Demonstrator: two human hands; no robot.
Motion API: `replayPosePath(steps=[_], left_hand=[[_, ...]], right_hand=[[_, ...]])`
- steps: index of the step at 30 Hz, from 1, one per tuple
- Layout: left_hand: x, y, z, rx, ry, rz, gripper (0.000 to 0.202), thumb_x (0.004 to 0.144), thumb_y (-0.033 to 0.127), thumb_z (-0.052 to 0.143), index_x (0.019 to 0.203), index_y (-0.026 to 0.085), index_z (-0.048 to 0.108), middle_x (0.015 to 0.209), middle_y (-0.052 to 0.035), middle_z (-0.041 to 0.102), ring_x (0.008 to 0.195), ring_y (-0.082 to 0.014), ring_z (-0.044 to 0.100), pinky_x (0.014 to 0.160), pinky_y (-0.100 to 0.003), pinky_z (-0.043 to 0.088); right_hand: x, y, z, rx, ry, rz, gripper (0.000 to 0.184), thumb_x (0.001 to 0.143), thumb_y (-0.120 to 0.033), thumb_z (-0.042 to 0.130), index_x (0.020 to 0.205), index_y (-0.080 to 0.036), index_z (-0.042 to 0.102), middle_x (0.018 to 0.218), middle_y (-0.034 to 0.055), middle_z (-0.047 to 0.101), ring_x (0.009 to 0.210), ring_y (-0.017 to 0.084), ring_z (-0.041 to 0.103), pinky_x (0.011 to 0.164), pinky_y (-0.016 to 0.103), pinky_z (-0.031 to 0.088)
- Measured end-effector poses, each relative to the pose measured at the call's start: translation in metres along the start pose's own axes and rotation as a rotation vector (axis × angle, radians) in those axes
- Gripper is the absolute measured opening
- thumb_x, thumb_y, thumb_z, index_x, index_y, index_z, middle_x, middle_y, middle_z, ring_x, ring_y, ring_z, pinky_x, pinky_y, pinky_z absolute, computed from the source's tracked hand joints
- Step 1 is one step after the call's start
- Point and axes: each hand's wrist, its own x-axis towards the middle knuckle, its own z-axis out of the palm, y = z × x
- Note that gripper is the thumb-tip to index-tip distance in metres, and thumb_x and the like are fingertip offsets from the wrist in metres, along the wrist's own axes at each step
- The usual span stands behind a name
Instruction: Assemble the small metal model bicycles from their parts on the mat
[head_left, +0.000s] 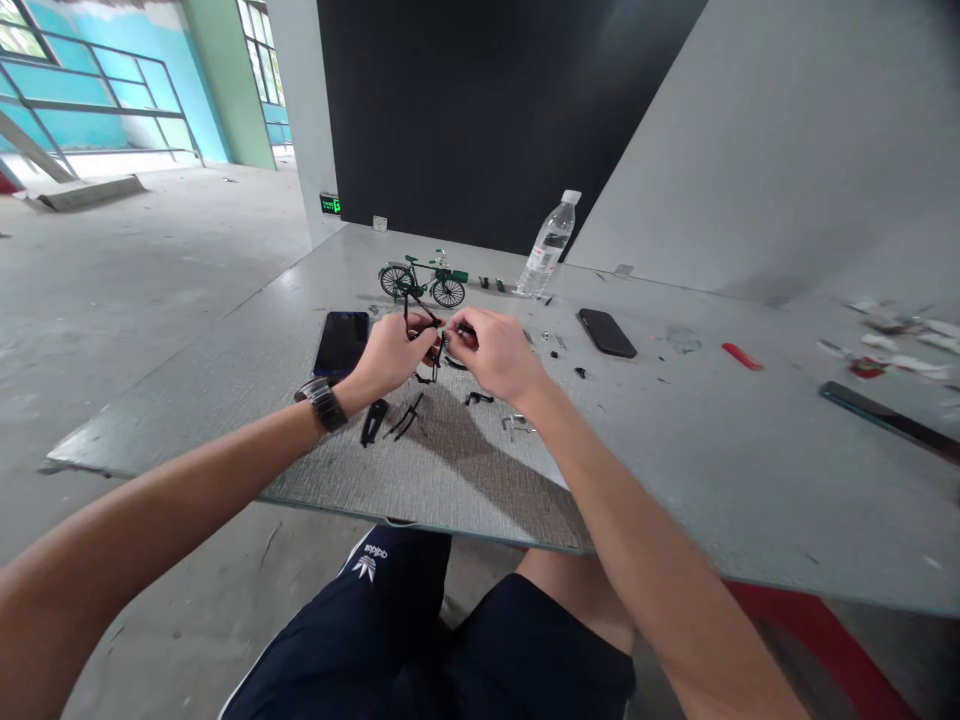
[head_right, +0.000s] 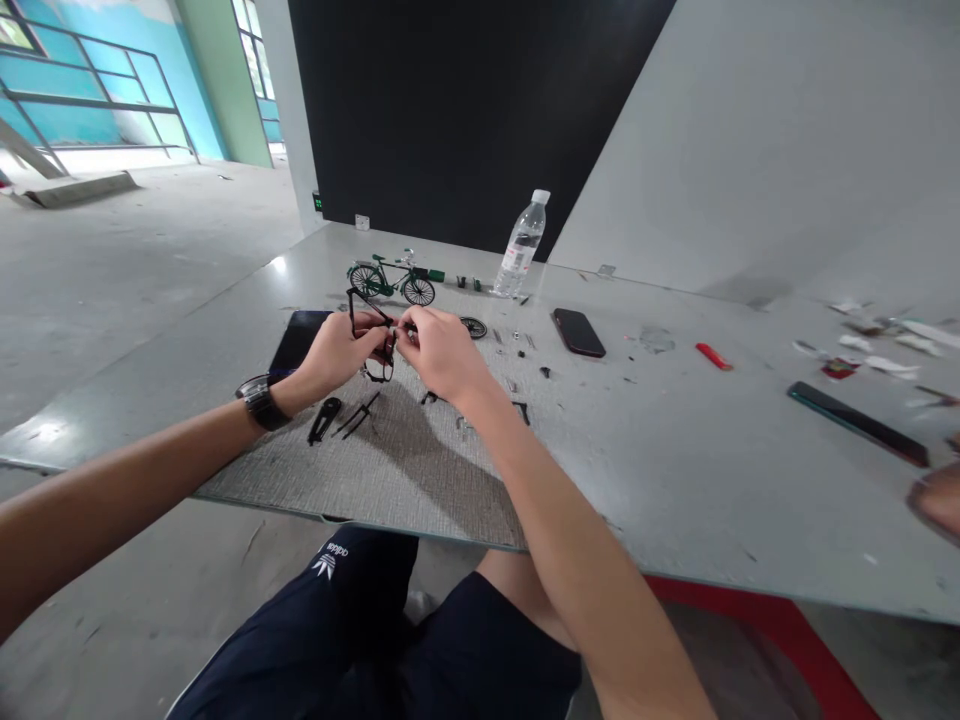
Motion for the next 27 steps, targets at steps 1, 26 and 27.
replayPosePath(steps=[1,26,27], left_hand=[[0.0009,-0.001,0.0007,-0.052,-0.001,-0.028,0.017,0.085,0.016,0.055,0.08,0.014,0.072,0.074,-0.0051,0.072,0.063,-0.0134,0.066,0.059,-0.024,0.055],[-0.0053,0.0064,-0.0035,0.313,-0.033,0.184,0.015,0.08,0.019,0.065,0.09,0.016,0.075,0.083,-0.0041,0.078,0.081,-0.019,0.071,0.071,-0.028,0.05],[-0.0055,0.0071,-0.0036,0.324,-0.033,0.177,0.015,0.08,0.019,0.064,0.09,0.016,0.075,0.083,-0.0044,0.078,0.08,-0.0189,0.071,0.07,-0.028,0.05]], right_hand=[[-0.0001,0.0003,-0.0001,0.007,-0.005,0.011,0.013,0.097,-0.028,0.053,0.088,-0.019,0.057,0.084,0.0053,0.061,0.069,0.015,0.048,0.066,0.032,0.034],[-0.0005,-0.0009,-0.0027,0.069,-0.046,0.102,0.014,0.093,-0.031,0.058,0.084,-0.02,0.059,0.072,0.0012,0.058,0.065,0.015,0.045,0.063,0.032,0.031],[-0.0004,-0.0012,-0.002,0.052,-0.04,0.087,0.013,0.093,-0.03,0.058,0.084,-0.02,0.059,0.074,0.0017,0.058,0.066,0.015,0.046,0.064,0.032,0.032]])
